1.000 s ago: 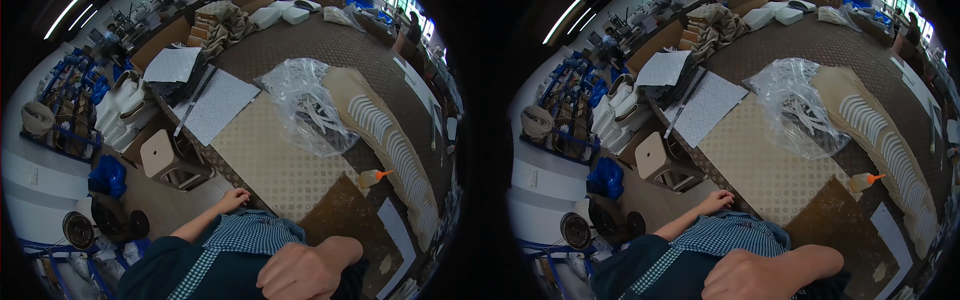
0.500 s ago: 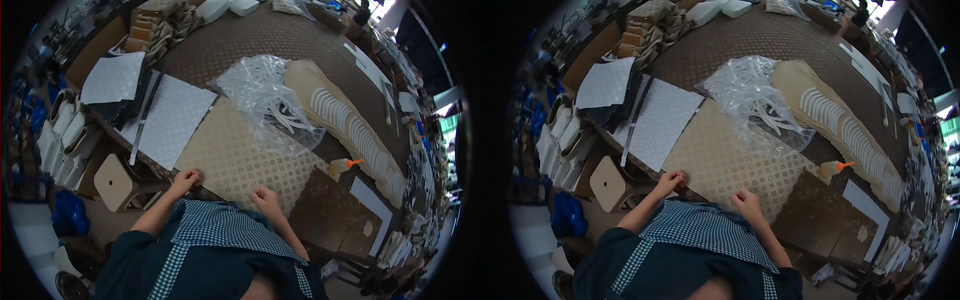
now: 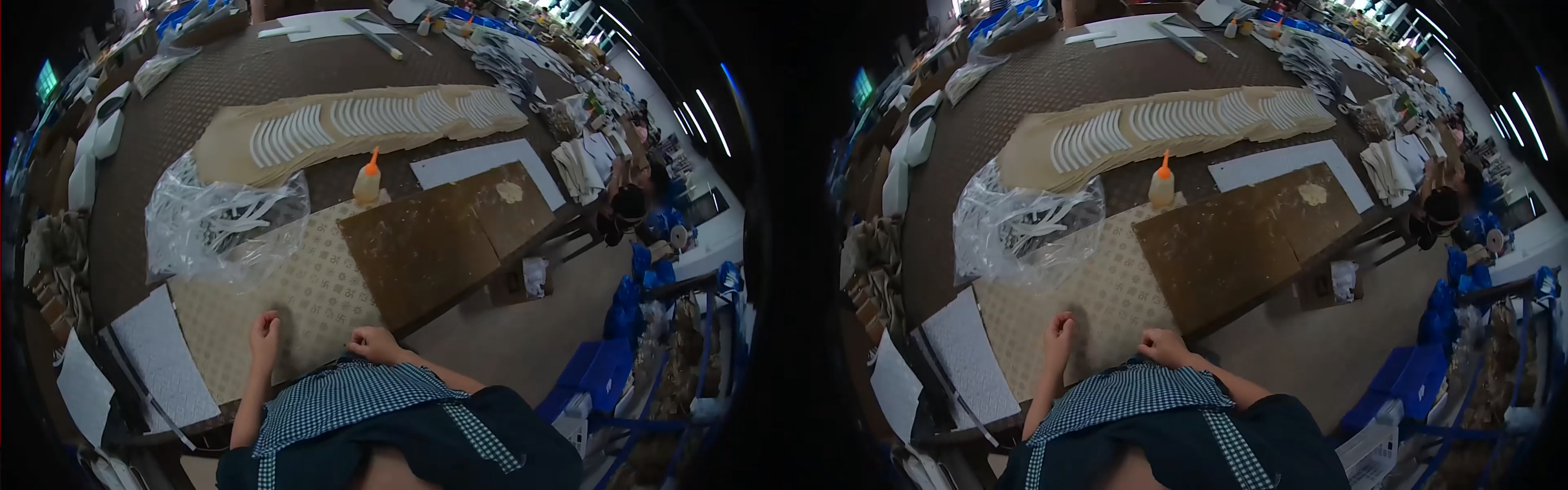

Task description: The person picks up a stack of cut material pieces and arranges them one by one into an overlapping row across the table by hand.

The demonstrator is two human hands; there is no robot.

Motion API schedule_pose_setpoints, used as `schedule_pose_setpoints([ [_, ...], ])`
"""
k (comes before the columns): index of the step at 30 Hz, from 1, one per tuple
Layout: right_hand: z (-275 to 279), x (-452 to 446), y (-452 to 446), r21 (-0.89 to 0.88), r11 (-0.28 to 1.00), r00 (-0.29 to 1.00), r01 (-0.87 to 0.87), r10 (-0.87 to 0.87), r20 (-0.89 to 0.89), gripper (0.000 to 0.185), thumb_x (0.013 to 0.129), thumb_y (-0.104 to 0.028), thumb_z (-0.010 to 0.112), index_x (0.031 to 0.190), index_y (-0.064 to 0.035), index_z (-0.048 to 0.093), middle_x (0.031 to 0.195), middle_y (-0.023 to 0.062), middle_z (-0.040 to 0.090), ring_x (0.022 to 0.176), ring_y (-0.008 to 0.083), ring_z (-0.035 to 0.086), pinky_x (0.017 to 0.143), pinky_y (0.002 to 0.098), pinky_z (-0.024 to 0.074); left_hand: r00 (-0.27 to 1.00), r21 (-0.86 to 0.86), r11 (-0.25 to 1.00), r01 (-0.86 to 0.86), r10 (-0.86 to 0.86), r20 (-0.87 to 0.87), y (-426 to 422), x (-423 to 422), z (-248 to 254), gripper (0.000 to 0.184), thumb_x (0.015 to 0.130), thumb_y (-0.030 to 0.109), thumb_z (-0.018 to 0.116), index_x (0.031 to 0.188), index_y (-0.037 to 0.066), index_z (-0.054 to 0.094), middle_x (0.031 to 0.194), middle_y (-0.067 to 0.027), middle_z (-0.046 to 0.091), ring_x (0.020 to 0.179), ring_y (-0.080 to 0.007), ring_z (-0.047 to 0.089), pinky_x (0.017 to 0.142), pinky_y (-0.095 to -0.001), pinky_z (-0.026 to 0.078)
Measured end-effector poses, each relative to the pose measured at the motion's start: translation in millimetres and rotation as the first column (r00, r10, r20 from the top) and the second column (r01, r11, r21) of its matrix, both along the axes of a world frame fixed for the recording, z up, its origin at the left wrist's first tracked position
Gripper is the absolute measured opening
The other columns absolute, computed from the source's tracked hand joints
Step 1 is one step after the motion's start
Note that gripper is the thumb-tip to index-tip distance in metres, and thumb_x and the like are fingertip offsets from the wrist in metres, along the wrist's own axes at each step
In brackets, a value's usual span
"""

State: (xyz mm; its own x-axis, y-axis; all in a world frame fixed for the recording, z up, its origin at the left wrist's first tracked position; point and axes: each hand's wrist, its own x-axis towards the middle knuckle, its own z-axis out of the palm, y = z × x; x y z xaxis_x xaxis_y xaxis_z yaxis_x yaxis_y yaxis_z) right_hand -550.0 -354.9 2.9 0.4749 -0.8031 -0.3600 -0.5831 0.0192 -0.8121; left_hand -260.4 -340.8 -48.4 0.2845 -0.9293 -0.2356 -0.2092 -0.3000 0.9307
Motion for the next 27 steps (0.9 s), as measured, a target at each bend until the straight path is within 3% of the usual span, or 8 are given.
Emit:
schedule_pose_setpoints([
  [4,-16,-43,-18,-0.050,0.989,0.988,-0.136,0.131,-0.080,0.024,0.087,-0.027,0.063,0.098,-0.0058,0.068,0.085,0.0118,0.067,0.075,0.0231,0.062,0.067,0.0340,0.0492,0.910,-0.171,0.978,-0.117,0.175,0.375,-12,-46,10,0.043,0.087,0.017,0.059,0.125,0.000,0.052,0.129,-0.0189,0.049,0.121,-0.0303,0.046,0.101,-0.0412,0.037],
  [7,11,-73,-43,0.224,0.974,0.996,0.025,-0.043,0.078,0.026,0.088,-0.027,0.064,0.102,-0.0056,0.068,0.090,0.0078,0.068,0.079,0.0170,0.062,0.069,0.0314,0.0500,0.760,-0.142,0.985,-0.100,0.168,0.627,-12,-61,-15,0.051,0.086,0.020,0.059,0.132,0.004,0.047,0.138,-0.0178,0.043,0.131,-0.0336,0.037,0.108,-0.0448,0.028],
  [10,73,-104,-90,0.487,0.873,0.969,0.006,-0.124,0.212,0.030,0.090,-0.024,0.063,0.112,-0.0031,0.065,0.102,0.0075,0.066,0.088,0.0128,0.060,0.076,0.0269,0.0496,0.551,-0.110,0.987,-0.116,0.156,0.820,-10,-75,-32,0.050,0.085,0.023,0.058,0.132,0.007,0.049,0.143,-0.0136,0.041,0.134,-0.0327,0.035,0.109,-0.0473,0.025],
  [13,143,-142,-139,0.229,0.946,0.810,-0.227,0.053,0.584,0.028,0.091,-0.025,0.061,0.105,-0.0024,0.069,0.091,0.0057,0.066,0.082,0.0129,0.059,0.077,0.0269,0.0490,0.529,-0.135,0.979,-0.153,0.196,0.826,-11,-76,-38,0.047,0.087,0.025,0.057,0.131,0.010,0.050,0.143,-0.0097,0.042,0.136,-0.0286,0.033,0.109,-0.0473,0.024],
  [14,179,-153,-150,0.068,0.935,0.670,-0.349,0.198,0.716,0.027,0.092,-0.025,0.059,0.100,-0.0017,0.069,0.087,0.0056,0.064,0.076,0.0125,0.058,0.073,0.0269,0.0484,0.535,-0.147,0.979,-0.141,0.200,0.821,-11,-75,-40,0.046,0.088,0.025,0.055,0.132,0.011,0.050,0.143,-0.0089,0.042,0.136,-0.0281,0.032,0.109,-0.0461,0.025],
  [17,295,-176,-153,-0.547,0.651,0.142,-0.526,0.702,0.698,0.032,0.094,-0.029,0.056,0.090,0.0002,0.069,0.082,0.0075,0.061,0.070,0.0158,0.057,0.067,0.0292,0.0483,0.480,-0.119,0.981,-0.151,0.178,0.859,-12,-73,-44,0.046,0.089,0.025,0.054,0.132,0.011,0.049,0.143,-0.0091,0.042,0.136,-0.0282,0.033,0.109,-0.0451,0.024],
  [19,340,-178,-132,-0.690,0.476,-0.051,-0.545,0.803,0.594,0.032,0.094,-0.029,0.057,0.090,0.0003,0.069,0.082,0.0075,0.061,0.070,0.0159,0.057,0.066,0.0293,0.0483,0.464,-0.084,0.982,-0.167,0.153,0.873,-15,-74,-46,0.047,0.090,0.026,0.052,0.134,0.012,0.048,0.144,-0.0087,0.041,0.136,-0.0279,0.032,0.110,-0.0449,0.024],
  [27,337,-157,-96,-0.714,0.389,-0.095,-0.583,0.840,0.535,0.033,0.093,-0.030,0.058,0.092,0.0006,0.069,0.081,0.0077,0.061,0.069,0.0165,0.057,0.065,0.0299,0.0485,0.473,-0.070,0.988,-0.141,0.129,0.872,-14,-72,-45,0.049,0.091,0.028,0.048,0.137,0.012,0.045,0.144,-0.0089,0.040,0.136,-0.0287,0.032,0.110,-0.0440,0.023],
])
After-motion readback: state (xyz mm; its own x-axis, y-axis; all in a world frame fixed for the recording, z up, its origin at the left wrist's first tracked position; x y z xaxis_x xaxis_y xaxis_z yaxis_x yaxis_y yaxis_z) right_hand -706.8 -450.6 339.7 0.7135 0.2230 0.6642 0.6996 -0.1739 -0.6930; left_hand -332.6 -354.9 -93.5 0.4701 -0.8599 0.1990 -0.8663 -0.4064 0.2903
